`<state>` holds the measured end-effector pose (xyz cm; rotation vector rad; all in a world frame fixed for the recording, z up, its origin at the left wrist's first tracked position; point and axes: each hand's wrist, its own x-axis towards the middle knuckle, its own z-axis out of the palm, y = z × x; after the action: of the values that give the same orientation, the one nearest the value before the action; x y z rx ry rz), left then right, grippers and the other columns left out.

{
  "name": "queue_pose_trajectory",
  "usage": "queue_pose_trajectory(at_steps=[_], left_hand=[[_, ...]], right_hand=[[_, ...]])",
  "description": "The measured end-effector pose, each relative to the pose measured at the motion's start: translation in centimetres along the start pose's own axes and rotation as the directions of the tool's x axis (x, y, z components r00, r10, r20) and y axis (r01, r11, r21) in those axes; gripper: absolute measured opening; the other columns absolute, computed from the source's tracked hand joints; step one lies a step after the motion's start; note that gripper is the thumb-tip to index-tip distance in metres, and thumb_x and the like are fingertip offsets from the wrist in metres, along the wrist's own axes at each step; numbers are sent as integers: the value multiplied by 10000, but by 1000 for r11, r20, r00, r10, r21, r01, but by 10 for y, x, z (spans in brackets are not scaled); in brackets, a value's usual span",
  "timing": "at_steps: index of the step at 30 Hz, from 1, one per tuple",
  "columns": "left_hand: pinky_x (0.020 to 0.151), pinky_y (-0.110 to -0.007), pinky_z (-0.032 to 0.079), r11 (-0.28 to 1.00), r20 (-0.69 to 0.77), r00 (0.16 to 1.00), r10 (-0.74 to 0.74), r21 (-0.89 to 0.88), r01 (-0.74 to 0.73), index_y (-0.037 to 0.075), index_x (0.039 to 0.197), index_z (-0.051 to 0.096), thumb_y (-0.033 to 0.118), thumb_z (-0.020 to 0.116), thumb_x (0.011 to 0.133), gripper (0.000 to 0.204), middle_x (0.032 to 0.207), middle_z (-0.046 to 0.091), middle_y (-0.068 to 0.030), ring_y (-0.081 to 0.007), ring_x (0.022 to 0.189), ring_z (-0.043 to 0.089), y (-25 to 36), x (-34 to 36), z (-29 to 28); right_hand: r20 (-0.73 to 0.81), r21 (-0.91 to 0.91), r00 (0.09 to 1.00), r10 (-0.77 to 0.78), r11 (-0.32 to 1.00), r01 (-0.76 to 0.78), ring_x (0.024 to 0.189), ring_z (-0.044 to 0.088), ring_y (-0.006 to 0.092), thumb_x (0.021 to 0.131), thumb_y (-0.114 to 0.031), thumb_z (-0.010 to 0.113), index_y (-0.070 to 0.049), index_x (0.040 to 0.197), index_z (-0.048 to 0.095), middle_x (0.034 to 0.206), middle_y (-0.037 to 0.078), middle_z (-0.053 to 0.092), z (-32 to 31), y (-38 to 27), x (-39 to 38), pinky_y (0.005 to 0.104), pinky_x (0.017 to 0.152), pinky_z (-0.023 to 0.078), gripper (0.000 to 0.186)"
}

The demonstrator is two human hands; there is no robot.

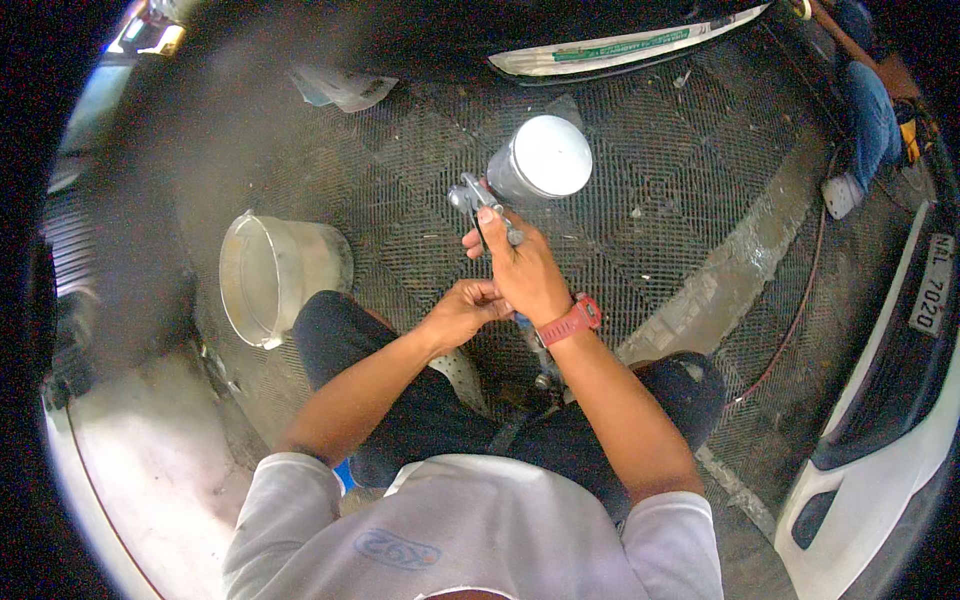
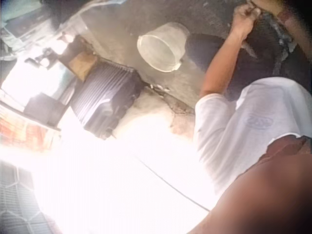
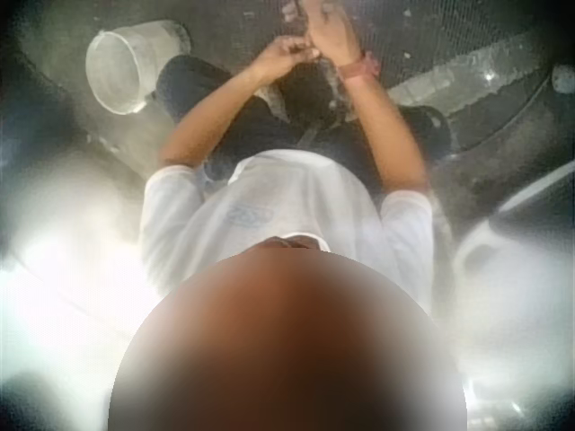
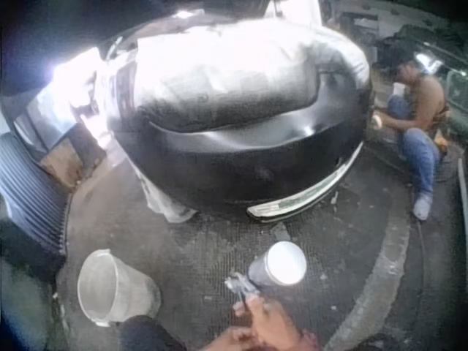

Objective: The person applies masking tape to a car bumper, then uses a spray gun to paint the bumper. The person also handles a roll of tape and a paint can during the process.

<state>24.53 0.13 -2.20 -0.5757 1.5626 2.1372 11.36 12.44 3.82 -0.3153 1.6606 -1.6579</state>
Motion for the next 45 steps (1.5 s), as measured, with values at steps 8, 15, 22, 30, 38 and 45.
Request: queue_pose_trajectory(at_steps=[8, 15, 22, 30, 38, 45], left_hand=[[979, -324, 565, 1000, 12, 1000, 19, -12, -19, 33, 1151, 791, 126, 706, 1096, 138, 1082, 766, 9, -97, 1013, 678, 4, -1, 1], [960, -318, 548, 997, -24, 1000, 18, 74, -17, 25, 1201, 798, 135, 711, 1089, 180, 1074, 778, -4, -101, 1007, 674, 4, -2, 4], [936, -315, 548, 996, -38, 999, 35, 85, -32, 25, 1230, 803, 154, 723, 1083, 211, 1064, 786, -12, -111, 967, 676, 0, 2, 6], [939, -326, 557, 997, -74, 997, 24, 74, -19, 21, 1236, 809, 130, 731, 1069, 215, 1087, 795, -21, -113, 988, 679, 2, 2, 9], [970, -326, 548, 999, -89, 996, 22, 48, -18, 44, 1241, 817, 139, 743, 1063, 215, 1127, 806, -14, -107, 1014, 675, -2, 1, 9], [893, -302, 550, 997, -151, 986, 70, 38, -65, 21, 1257, 808, 117, 740, 1065, 226, 1071, 793, -28, -100, 933, 662, -4, -3, 13]], right_hand=[[-30, 24, 999, -45, 999, 45, 851, 707, 184, 1163, -492, 529, -36, 1591, 562, 925, 87, 756, 3, 3, 0, 375, 842, 584, 625], [-193, -9, 977, -95, 995, 95, 539, 570, 104, 1137, -650, 452, 2, 1090, 747, 893, 79, 753, 13, 6, -2, 284, 501, 466, 717], [-219, -47, 972, -82, 996, 74, 539, 574, 105, 1140, -625, 475, -9, 1091, 752, 883, 81, 752, 13, 8, -1, 290, 491, 461, 677], [-203, -20, 979, -34, 999, 31, 511, 577, 112, 1129, -651, 480, 8, 1077, 741, 880, 85, 754, 10, 10, 3, 284, 467, 461, 711], [-181, -44, 983, -27, 999, 19, 501, 585, 108, 1127, -661, 475, 14, 1068, 735, 874, 90, 754, 11, 12, 4, 272, 458, 459, 726], [-131, -35, 991, 35, 999, -40, 845, 739, 207, 1139, -566, 526, 40, 1211, 716, 914, 109, 771, 11, 11, 5, 393, 789, 580, 639]])
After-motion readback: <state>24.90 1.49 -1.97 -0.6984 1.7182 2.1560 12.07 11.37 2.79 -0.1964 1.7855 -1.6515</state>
